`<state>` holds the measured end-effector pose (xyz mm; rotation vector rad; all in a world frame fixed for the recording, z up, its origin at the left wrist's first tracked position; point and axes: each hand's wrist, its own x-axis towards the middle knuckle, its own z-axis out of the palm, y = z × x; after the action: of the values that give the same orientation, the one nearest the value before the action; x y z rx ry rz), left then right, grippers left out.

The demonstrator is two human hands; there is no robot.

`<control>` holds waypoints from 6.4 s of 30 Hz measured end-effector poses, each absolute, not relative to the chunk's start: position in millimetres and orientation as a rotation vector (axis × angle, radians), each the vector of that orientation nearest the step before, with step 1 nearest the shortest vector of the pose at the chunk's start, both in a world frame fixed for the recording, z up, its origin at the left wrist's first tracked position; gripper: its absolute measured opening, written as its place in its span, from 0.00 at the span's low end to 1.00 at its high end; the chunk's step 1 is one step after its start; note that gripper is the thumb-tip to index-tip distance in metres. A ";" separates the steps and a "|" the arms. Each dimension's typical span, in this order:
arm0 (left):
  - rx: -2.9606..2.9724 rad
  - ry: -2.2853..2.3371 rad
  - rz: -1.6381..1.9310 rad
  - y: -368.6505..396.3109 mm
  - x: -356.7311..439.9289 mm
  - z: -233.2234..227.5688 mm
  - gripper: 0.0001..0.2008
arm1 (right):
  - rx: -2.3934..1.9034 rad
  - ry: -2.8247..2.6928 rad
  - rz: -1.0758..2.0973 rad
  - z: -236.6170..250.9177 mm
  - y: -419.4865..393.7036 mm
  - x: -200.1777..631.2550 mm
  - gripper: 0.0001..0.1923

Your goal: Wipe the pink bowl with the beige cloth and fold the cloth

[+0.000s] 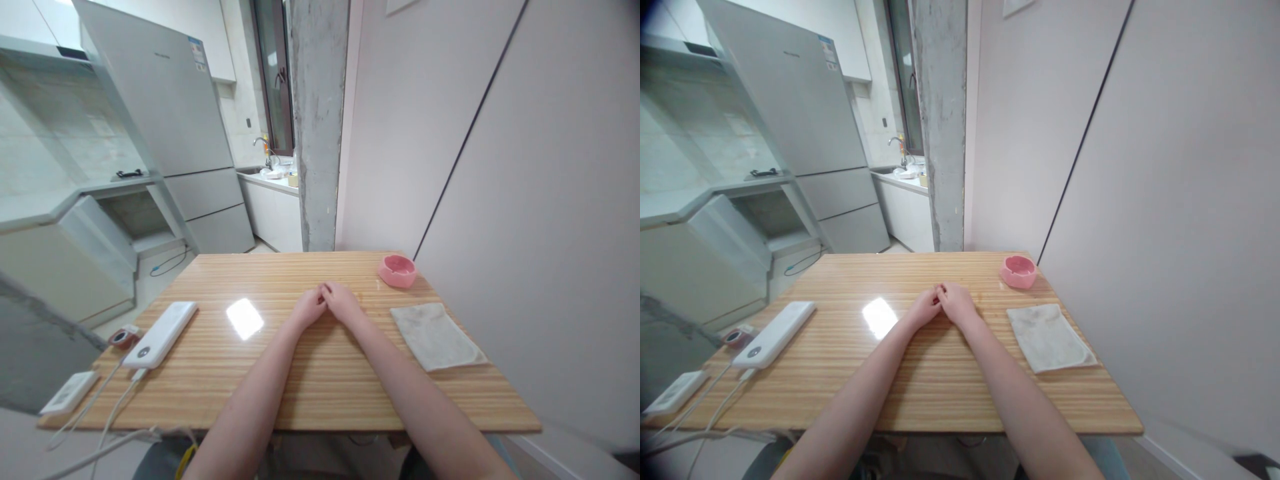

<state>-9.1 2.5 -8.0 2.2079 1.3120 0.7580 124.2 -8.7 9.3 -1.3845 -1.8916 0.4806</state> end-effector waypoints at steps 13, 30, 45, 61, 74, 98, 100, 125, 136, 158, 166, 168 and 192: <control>2.255 1.315 0.741 0.9 -9.4 -5.5 0.20 | -2.102 -1.168 -0.008 -6.0 9.8 251.9 0.18; 2.590 1.328 1.011 -4.3 -35.8 29.6 0.17 | -1.176 -1.962 0.312 13.9 -7.4 135.7 0.08; 1.957 2.333 0.909 14.1 -174.6 28.7 0.18 | -1.356 -1.850 0.329 11.9 -11.9 139.9 0.16; 1.598 2.697 0.782 -5.0 -183.7 29.5 0.27 | -2.189 -1.688 0.210 14.4 -84.2 250.0 0.20; 2.092 1.195 0.737 -74.5 -30.3 39.5 0.22 | -1.863 -2.012 0.528 42.8 -144.4 115.0 0.15; 2.467 1.647 0.586 -63.1 -108.7 59.5 0.23 | -1.258 -1.786 0.503 16.0 -13.5 121.7 0.24; 2.384 1.579 0.554 -49.6 -76.1 63.7 0.19 | -1.187 -1.661 0.617 -6.7 -0.1 122.1 0.24; 2.230 1.265 0.638 0.8 3.6 -7.3 0.18 | -1.184 -1.768 0.785 -17.8 1.0 117.8 0.18; 2.298 1.272 0.592 2.0 4.0 -4.7 0.16 | -1.136 -1.758 0.813 -20.2 0.7 118.8 0.23; 1.815 2.437 1.205 21.4 -121.5 27.3 0.14 | -1.246 -1.169 1.001 -21.5 9.5 123.2 0.35; 2.400 1.483 1.178 15.2 -34.5 15.3 0.03 | -1.196 -1.122 0.823 -25.4 17.8 139.6 0.30; 2.429 1.356 1.161 13.3 -26.2 10.0 0.06 | -1.156 -1.111 0.835 -24.4 19.0 139.9 0.31; 2.333 1.529 0.991 1.3 -56.5 36.3 0.28 | -1.138 -1.218 0.737 -31.7 20.0 136.5 0.17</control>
<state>-56.5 1.3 36.3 2.3335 1.5288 0.9911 136.5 20.0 -31.7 -1.1385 -1.2182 0.7370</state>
